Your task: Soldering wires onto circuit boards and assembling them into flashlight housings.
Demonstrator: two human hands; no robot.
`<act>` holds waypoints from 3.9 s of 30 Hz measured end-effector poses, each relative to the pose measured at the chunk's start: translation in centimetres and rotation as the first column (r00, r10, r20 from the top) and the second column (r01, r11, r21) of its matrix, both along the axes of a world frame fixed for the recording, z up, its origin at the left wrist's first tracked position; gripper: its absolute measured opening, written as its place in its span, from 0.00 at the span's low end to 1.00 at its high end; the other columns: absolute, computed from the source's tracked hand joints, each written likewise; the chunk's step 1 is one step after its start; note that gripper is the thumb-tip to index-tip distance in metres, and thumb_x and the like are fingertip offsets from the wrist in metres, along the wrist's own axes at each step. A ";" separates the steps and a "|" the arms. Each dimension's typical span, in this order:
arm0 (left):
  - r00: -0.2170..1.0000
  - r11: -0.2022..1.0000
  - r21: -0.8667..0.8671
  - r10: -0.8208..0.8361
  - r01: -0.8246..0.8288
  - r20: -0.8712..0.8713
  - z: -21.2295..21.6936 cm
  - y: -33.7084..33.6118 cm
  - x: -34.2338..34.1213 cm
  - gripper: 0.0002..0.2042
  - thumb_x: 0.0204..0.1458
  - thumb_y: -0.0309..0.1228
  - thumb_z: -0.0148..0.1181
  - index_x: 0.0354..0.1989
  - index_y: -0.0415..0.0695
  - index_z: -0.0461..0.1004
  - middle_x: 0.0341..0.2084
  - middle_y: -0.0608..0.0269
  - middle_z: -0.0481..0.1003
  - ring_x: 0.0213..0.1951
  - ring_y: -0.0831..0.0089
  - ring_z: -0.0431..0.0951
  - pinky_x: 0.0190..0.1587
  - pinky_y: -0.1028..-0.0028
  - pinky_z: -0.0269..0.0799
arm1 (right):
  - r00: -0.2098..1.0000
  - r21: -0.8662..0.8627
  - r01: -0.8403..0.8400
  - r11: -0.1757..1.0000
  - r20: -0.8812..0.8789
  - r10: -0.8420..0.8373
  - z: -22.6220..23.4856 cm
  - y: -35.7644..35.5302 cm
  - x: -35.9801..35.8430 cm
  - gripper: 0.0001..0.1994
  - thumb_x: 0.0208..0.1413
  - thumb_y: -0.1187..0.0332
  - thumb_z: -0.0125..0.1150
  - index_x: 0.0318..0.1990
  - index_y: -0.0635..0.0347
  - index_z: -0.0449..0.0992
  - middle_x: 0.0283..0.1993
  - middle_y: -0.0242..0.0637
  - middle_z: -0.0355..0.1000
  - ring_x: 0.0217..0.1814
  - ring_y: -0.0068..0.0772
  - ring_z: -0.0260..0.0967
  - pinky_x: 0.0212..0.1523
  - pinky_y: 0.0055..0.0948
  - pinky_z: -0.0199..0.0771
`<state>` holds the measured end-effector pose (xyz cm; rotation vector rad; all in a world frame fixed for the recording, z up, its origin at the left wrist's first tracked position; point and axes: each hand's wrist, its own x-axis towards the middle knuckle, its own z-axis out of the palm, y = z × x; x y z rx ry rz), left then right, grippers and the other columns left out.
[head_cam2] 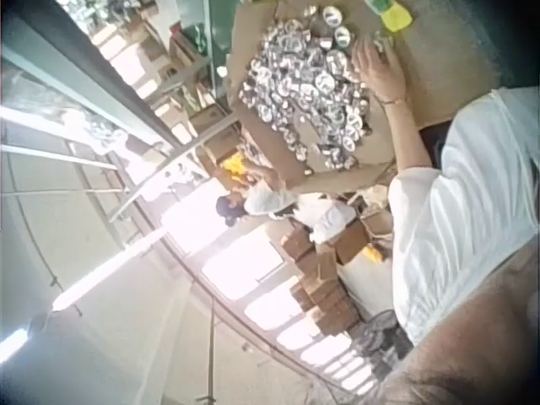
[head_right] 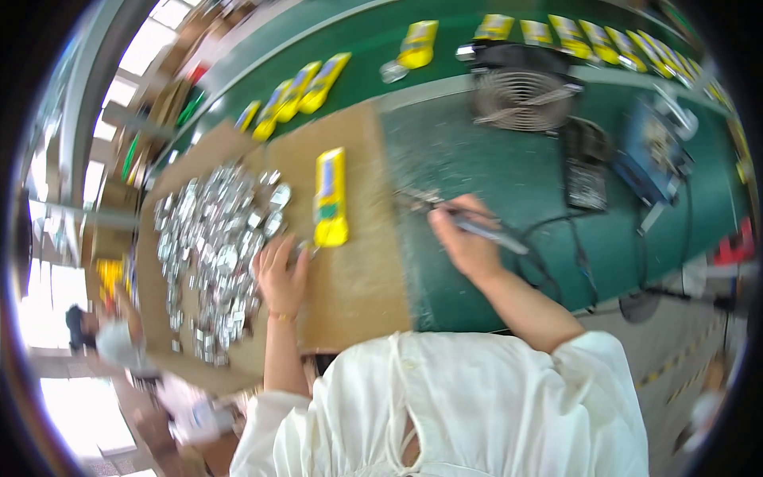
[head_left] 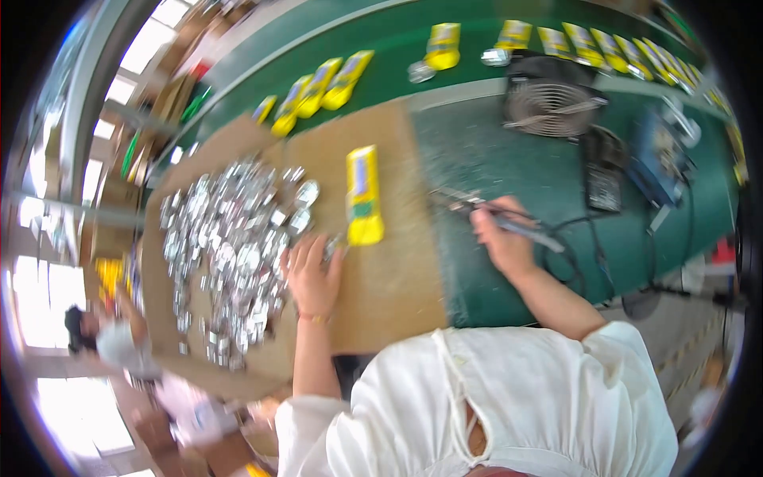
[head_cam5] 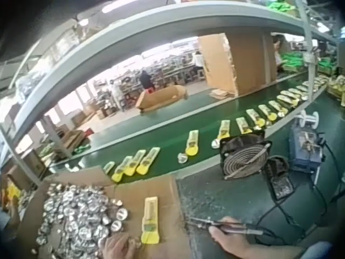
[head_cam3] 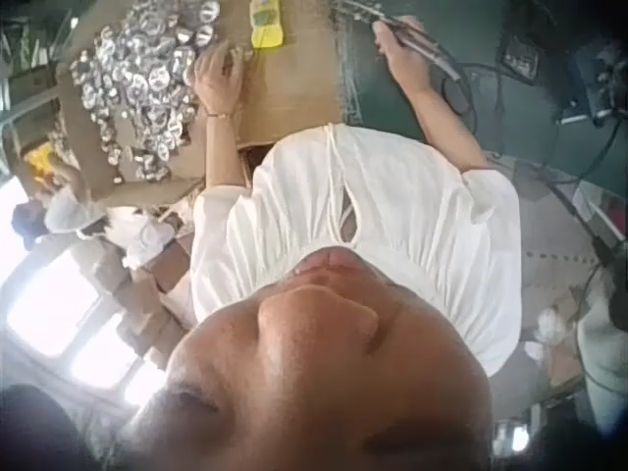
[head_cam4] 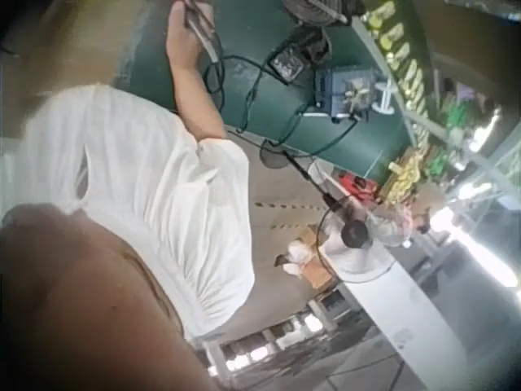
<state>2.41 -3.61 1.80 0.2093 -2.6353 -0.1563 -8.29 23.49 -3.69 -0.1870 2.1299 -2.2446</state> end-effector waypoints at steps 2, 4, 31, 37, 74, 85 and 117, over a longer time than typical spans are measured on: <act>0.993 0.995 0.003 0.095 -0.095 -0.067 0.3 -1.0 1.0 0.11 0.41 0.32 0.62 0.35 0.46 0.74 0.32 0.65 0.73 0.39 0.67 0.71 0.48 0.66 0.58 | 1.000 -0.087 -0.011 0.996 0.003 0.011 1.1 0.2 0.1 0.06 0.50 0.70 0.58 0.33 0.62 0.69 0.20 0.30 0.67 0.19 0.15 0.62 0.19 0.15 0.61; 0.978 0.989 0.028 0.146 -0.144 -0.147 0.4 -1.7 0.7 0.09 0.40 0.31 0.63 0.31 0.45 0.74 0.28 0.66 0.73 0.33 0.66 0.70 0.41 0.67 0.61 | 1.000 -0.059 -0.009 0.998 -0.001 0.009 1.5 0.1 -0.1 0.06 0.50 0.71 0.59 0.32 0.63 0.69 0.20 0.31 0.67 0.19 0.16 0.62 0.19 0.15 0.62; 0.984 0.936 0.340 0.031 -0.090 0.173 -1.6 4.4 -0.5 0.05 0.38 0.28 0.60 0.21 0.45 0.70 0.22 0.61 0.72 0.25 0.62 0.72 0.25 0.66 0.68 | 0.998 -0.047 0.068 0.997 0.010 -0.068 1.1 -0.1 -0.4 0.09 0.51 0.66 0.59 0.32 0.62 0.69 0.20 0.32 0.67 0.18 0.16 0.62 0.18 0.14 0.59; 0.983 0.797 0.603 -0.117 0.010 0.139 -0.3 3.2 0.7 0.06 0.40 0.23 0.59 0.29 0.42 0.75 0.21 0.59 0.72 0.24 0.65 0.72 0.28 0.71 0.68 | 0.995 -0.123 0.103 0.987 0.007 -0.103 1.5 0.7 -0.7 0.08 0.51 0.67 0.58 0.31 0.63 0.69 0.20 0.33 0.68 0.17 0.17 0.61 0.18 0.14 0.59; 0.988 0.547 0.836 -0.106 -0.038 0.115 -2.0 7.0 2.4 0.05 0.44 0.26 0.60 0.23 0.36 0.73 0.23 0.58 0.70 0.20 0.73 0.70 0.25 0.76 0.66 | 0.980 0.050 -0.196 0.979 0.045 0.194 4.7 1.5 8.5 0.10 0.50 0.71 0.60 0.34 0.67 0.67 0.24 0.37 0.69 0.23 0.19 0.66 0.22 0.18 0.69; 0.995 0.389 0.919 -0.092 0.063 -0.029 -2.4 6.9 3.0 0.04 0.48 0.23 0.57 0.26 0.36 0.75 0.25 0.63 0.70 0.24 0.80 0.71 0.27 0.80 0.68 | 0.976 0.003 -0.207 0.978 0.064 0.206 4.2 1.3 8.4 0.09 0.50 0.72 0.60 0.33 0.66 0.67 0.23 0.36 0.69 0.22 0.17 0.65 0.21 0.17 0.67; 0.955 0.249 0.936 -0.098 -0.249 0.280 0.0 6.0 0.3 0.05 0.42 0.26 0.61 0.23 0.37 0.76 0.18 0.59 0.74 0.20 0.75 0.73 0.25 0.79 0.68 | 0.991 -0.082 -0.132 0.988 -0.032 0.130 4.0 1.8 6.0 0.08 0.51 0.73 0.58 0.35 0.66 0.66 0.24 0.37 0.69 0.22 0.19 0.65 0.23 0.18 0.68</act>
